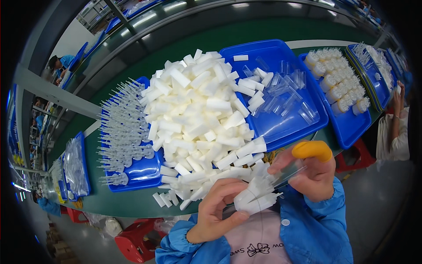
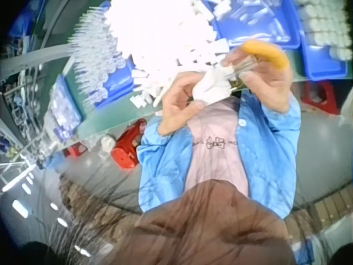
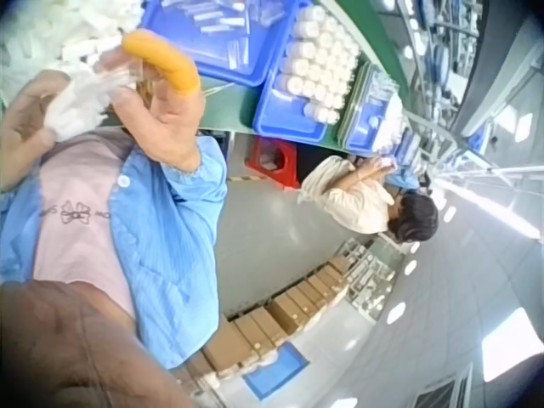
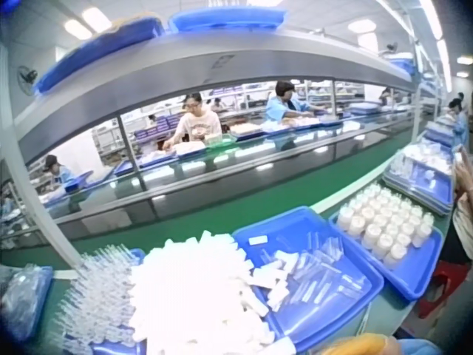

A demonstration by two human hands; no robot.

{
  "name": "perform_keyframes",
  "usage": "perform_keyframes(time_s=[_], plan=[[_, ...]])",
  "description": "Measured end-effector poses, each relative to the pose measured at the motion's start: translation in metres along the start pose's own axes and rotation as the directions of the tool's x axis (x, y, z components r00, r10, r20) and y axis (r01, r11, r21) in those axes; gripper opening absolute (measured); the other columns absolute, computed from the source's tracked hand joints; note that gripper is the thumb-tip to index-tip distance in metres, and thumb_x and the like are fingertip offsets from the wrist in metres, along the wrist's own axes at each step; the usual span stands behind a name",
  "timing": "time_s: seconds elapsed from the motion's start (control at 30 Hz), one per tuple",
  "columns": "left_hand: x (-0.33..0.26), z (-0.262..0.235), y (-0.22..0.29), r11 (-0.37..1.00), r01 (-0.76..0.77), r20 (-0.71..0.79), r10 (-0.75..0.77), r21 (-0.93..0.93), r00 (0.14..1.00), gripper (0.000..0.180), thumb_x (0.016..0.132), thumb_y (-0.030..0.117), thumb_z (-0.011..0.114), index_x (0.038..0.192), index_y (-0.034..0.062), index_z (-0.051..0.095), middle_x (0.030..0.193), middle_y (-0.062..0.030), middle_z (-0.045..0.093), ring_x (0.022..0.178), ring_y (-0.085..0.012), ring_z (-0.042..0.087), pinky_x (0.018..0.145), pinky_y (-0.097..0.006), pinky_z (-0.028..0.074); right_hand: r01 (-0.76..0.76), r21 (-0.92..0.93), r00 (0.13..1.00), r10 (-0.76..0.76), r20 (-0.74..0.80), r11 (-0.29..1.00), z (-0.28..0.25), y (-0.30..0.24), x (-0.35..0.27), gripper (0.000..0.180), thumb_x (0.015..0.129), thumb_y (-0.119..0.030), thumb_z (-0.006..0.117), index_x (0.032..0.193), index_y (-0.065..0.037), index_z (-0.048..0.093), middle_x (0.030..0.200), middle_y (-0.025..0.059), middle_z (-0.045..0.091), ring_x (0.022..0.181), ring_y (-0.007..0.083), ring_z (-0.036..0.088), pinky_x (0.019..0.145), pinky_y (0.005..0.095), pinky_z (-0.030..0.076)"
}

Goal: The person inserts white cylindrical foam pieces into clear plastic tubes. They then secure the filled tubes with a yellow rubber band and place the finished units into a blue tray. The process is repeated continuously throughout the clip.

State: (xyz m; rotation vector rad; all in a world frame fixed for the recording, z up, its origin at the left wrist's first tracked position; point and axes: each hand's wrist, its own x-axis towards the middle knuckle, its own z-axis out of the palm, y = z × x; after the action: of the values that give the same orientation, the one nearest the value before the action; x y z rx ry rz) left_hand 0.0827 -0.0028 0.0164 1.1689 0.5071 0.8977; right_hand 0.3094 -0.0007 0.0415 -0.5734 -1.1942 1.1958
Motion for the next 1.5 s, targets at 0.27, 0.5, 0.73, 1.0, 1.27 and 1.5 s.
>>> perform_keyframes(time_s=[0.27, 0.5, 0.73, 1.0, 1.27, 1.5], plan=[[-0.004, 0.002, 0.001, 0.980, -0.005, -0.090, 0.023, 0.198, 0.996, 0.050, 0.076, 0.006, 0.073, 0.120, -0.0043, 0.054, 0.119, -0.0145, 0.048, 0.111, -0.0223, 0.052, 0.094, -0.034, 0.042, 0.004, -0.284, 0.995, 0.025, 0.100, 0.959, -0.005, 0.002, 0.006, 0.031, 0.077, -0.001, 0.068, 0.107, 0.003, 0.060, 0.104, 0.0156, 0.061, 0.097, 0.0238, 0.060, 0.086, 0.0334, 0.046], [-0.002, 0.002, 0.006, 0.800, -0.143, -0.083, 0.233, 0.583, 0.969, 0.049, 0.067, 0.013, 0.080, 0.110, -0.0036, 0.062, 0.107, -0.0158, 0.054, 0.099, -0.0249, 0.055, 0.086, -0.034, 0.044, -0.186, -0.190, 0.982, 0.186, -0.018, 0.964, -0.009, -0.008, -0.007, 0.030, 0.074, 0.002, 0.068, 0.103, 0.005, 0.061, 0.101, 0.0162, 0.062, 0.094, 0.0238, 0.062, 0.083, 0.0335, 0.048], [-0.007, 0.002, 0.010, 0.554, -0.227, 0.024, 0.348, 0.801, 0.937, 0.052, 0.061, 0.017, 0.084, 0.107, 0.0007, 0.064, 0.105, -0.0158, 0.056, 0.089, -0.0242, 0.059, 0.071, -0.030, 0.051, -0.147, -0.204, 0.989, 0.147, -0.013, 0.968, -0.002, -0.019, -0.009, 0.032, 0.073, 0.007, 0.068, 0.103, 0.006, 0.059, 0.101, 0.0177, 0.063, 0.095, 0.0256, 0.063, 0.085, 0.0347, 0.049], [-0.005, 0.013, 0.028, 0.388, -0.195, 0.029, 0.395, 0.901, 0.918, 0.047, 0.058, 0.011, 0.082, 0.103, 0.0073, 0.068, 0.099, -0.0117, 0.061, 0.083, -0.0251, 0.063, 0.068, -0.031, 0.053, -0.198, -0.226, 0.980, 0.196, -0.032, 0.954, -0.001, -0.025, -0.010, 0.031, 0.072, 0.004, 0.072, 0.101, 0.004, 0.062, 0.097, 0.0175, 0.065, 0.092, 0.0255, 0.065, 0.081, 0.0336, 0.050], [-0.002, 0.003, 0.027, 0.418, -0.334, 0.192, 0.346, 0.845, 0.918, 0.047, 0.056, 0.012, 0.085, 0.099, 0.0058, 0.067, 0.104, -0.0139, 0.055, 0.089, -0.0268, 0.061, 0.074, -0.035, 0.054, -0.177, -0.376, 0.978, 0.204, 0.034, 0.910, -0.004, -0.027, -0.003, 0.026, 0.070, 0.001, 0.074, 0.094, 0.003, 0.065, 0.095, 0.0157, 0.066, 0.088, 0.0248, 0.066, 0.077, 0.0301, 0.051], [0.001, 0.018, 0.010, 0.933, -0.082, -0.427, 0.238, 0.351, 0.873, 0.053, 0.062, 0.017, 0.086, 0.104, -0.0004, 0.060, 0.112, -0.0148, 0.052, 0.100, -0.0247, 0.058, 0.087, -0.036, 0.049, -0.076, -0.334, 0.996, 0.087, 0.018, 0.940, -0.002, -0.015, -0.006, 0.023, 0.071, 0.004, 0.071, 0.094, 0.003, 0.065, 0.104, 0.0180, 0.061, 0.091, 0.0258, 0.064, 0.079, 0.0321, 0.050]])
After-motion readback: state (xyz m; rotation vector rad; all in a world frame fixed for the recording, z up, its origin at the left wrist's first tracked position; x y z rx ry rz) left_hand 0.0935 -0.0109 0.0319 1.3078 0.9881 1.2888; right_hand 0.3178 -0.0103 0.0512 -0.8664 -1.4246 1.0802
